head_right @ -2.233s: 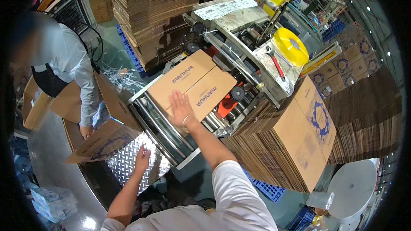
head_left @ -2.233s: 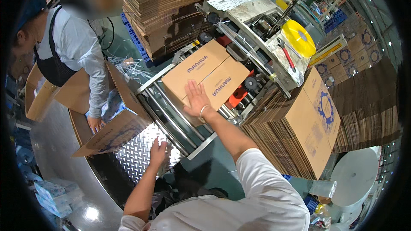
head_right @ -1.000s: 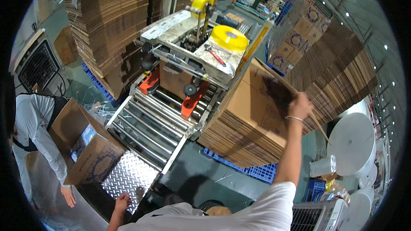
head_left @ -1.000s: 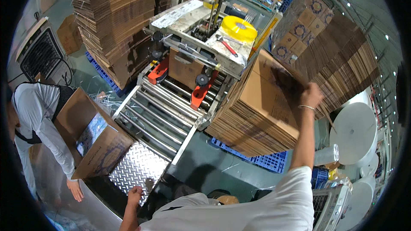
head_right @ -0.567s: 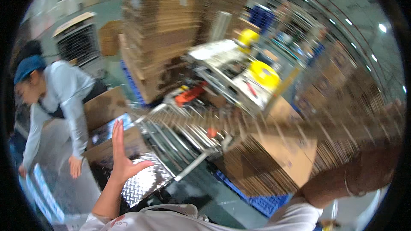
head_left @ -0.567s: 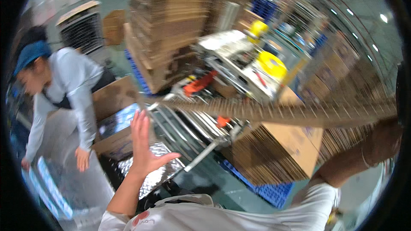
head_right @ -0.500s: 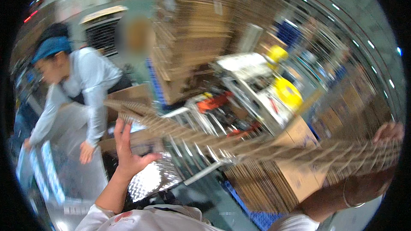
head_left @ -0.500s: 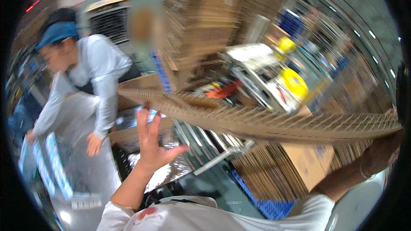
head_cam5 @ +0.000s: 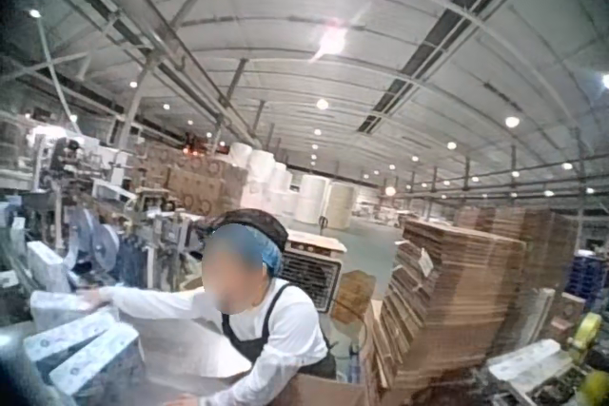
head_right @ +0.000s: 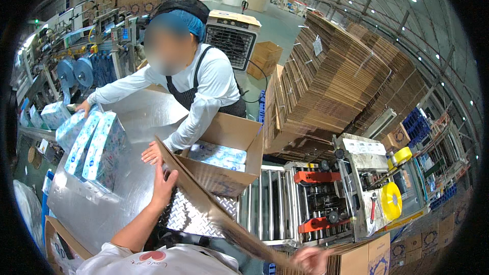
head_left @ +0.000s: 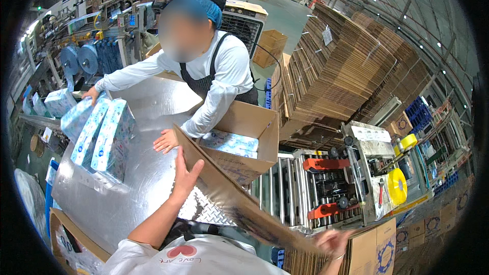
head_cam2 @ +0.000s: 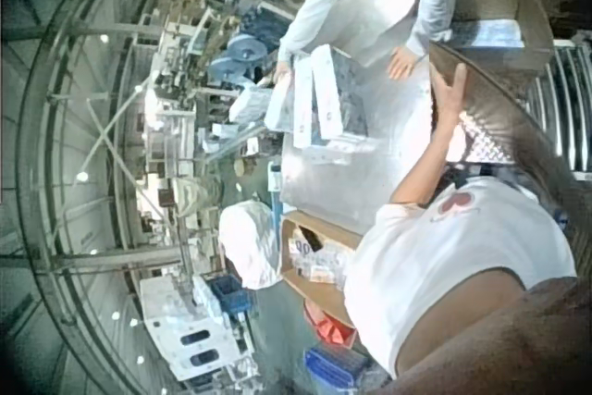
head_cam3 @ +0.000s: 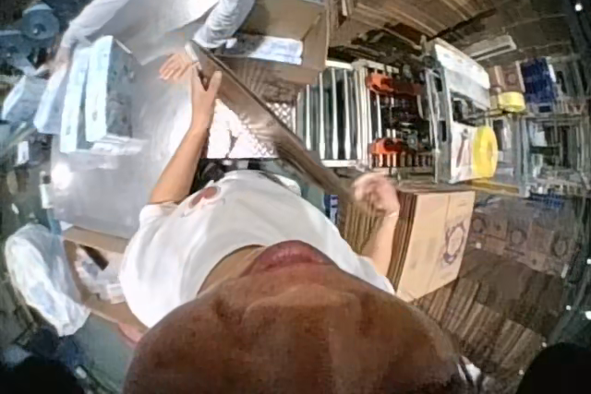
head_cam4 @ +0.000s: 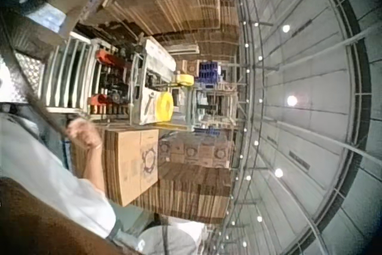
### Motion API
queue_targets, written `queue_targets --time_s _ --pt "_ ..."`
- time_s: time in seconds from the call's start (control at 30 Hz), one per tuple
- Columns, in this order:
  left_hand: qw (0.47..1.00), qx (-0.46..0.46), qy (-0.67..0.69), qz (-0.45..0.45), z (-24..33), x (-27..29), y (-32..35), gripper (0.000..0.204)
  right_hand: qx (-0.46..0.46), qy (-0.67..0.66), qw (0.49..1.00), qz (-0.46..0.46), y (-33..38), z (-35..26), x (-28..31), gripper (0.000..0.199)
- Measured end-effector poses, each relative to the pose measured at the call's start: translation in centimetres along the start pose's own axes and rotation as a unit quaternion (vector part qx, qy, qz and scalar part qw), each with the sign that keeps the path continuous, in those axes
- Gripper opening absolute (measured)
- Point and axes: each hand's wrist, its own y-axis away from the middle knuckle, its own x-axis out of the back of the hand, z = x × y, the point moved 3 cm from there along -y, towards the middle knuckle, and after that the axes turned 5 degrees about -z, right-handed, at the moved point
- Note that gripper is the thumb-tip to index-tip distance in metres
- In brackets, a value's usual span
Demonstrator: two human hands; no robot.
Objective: The person packs multiple wrapped paper products into cardboard boxes, folds the box flaps, and places them onto a conveyor belt for sealing.
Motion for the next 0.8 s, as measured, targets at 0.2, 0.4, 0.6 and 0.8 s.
queue_targets --time_s 0.2,0.4,0.6,0.8 --pt "0.985 0.100 0.130 -0.059 -1.2 -3.4 1.3 0.094 -0.185 -0.049 0.901 -0.389 2.0 -0.4 -10.5 0.029" --pt "1.000 0.026 0.009 0.002 -1.1 -2.0 -0.3 0.082 -0.205 -0.047 0.947 -0.242 0.9 0.1 -8.9 0.032" --pt "1.000 -0.006 0.002 0.025 -1.4 -1.7 0.5 0.088 -0.094 0.146 0.962 -0.210 -2.3 0.4 -5.2 0.024" --pt "0.989 0.103 -0.079 -0.067 2.0 0.2 1.4 0.095 0.085 0.507 0.850 -0.114 -5.0 -2.9 -5.4 0.025"
